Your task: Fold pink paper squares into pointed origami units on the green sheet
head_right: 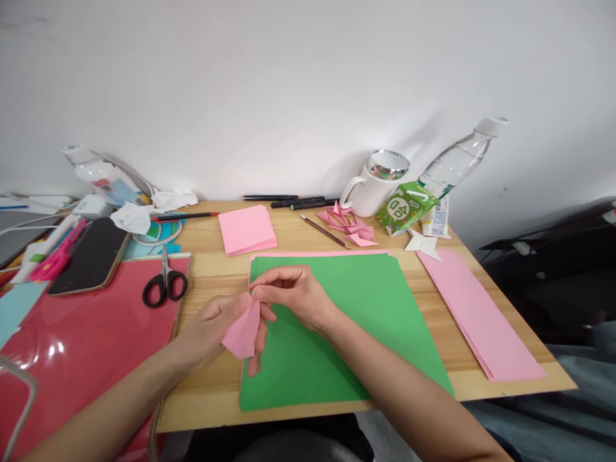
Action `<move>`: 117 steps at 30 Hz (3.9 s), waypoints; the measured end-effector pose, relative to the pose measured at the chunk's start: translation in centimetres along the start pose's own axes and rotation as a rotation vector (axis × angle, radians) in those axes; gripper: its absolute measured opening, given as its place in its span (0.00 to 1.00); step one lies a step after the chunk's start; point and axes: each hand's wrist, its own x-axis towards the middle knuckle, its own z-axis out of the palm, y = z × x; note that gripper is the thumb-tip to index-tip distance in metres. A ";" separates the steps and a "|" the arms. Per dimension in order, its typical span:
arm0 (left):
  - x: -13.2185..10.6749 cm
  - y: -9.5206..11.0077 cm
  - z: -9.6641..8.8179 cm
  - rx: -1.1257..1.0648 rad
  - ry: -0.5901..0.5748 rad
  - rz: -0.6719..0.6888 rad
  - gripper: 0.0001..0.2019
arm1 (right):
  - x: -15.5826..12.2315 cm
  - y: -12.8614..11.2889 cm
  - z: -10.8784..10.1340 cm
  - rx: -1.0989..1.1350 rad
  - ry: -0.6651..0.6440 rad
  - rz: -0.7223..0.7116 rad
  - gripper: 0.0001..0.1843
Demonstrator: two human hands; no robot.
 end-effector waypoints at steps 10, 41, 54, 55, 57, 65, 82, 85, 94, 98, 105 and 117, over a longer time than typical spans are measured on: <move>-0.1 0.2 0.4 0.211 0.124 0.046 0.23 | -0.3 -0.8 0.2 -0.159 0.067 -0.043 0.07; 0.3 0.4 -0.3 0.402 0.085 -0.051 0.22 | -0.2 -1.2 -1.1 -0.472 -0.130 0.059 0.11; 0.2 0.1 -0.8 0.152 0.051 -0.067 0.21 | 0.1 -2.0 -1.2 -0.404 -0.167 0.108 0.15; 0.2 0.1 -0.7 0.161 0.062 -0.064 0.21 | 0.1 -1.9 -1.3 -0.405 -0.151 0.103 0.15; 0.3 0.1 -0.7 0.192 0.113 -0.062 0.21 | 0.3 -1.6 -1.4 -0.413 -0.092 0.087 0.16; 0.6 -0.3 -0.8 0.102 0.259 -0.053 0.21 | 0.5 -0.9 -1.2 -0.446 -0.003 0.070 0.17; 1.3 -0.4 -1.8 0.151 0.600 0.219 0.16 | 0.2 0.7 -0.2 -0.477 0.098 -0.090 0.14; 1.4 -0.1 -1.6 0.184 0.664 0.288 0.16 | 0.2 0.8 -0.2 -0.392 0.058 0.016 0.16; 1.1 0.4 -1.2 0.333 0.690 0.267 0.15 | 0.2 0.8 -0.3 -0.537 0.210 -0.102 0.17; 1.1 0.4 -1.4 0.279 0.669 0.245 0.19 | 0.2 1.1 -0.5 -0.590 0.229 -0.134 0.18; 1.3 0.0 -1.5 0.317 0.712 0.333 0.13 | 0.2 1.9 -0.6 -0.797 0.257 -0.381 0.10; 1.2 -0.3 -1.5 0.513 0.703 0.427 0.08 | 0.2 1.8 -0.4 -0.929 0.239 -0.598 0.07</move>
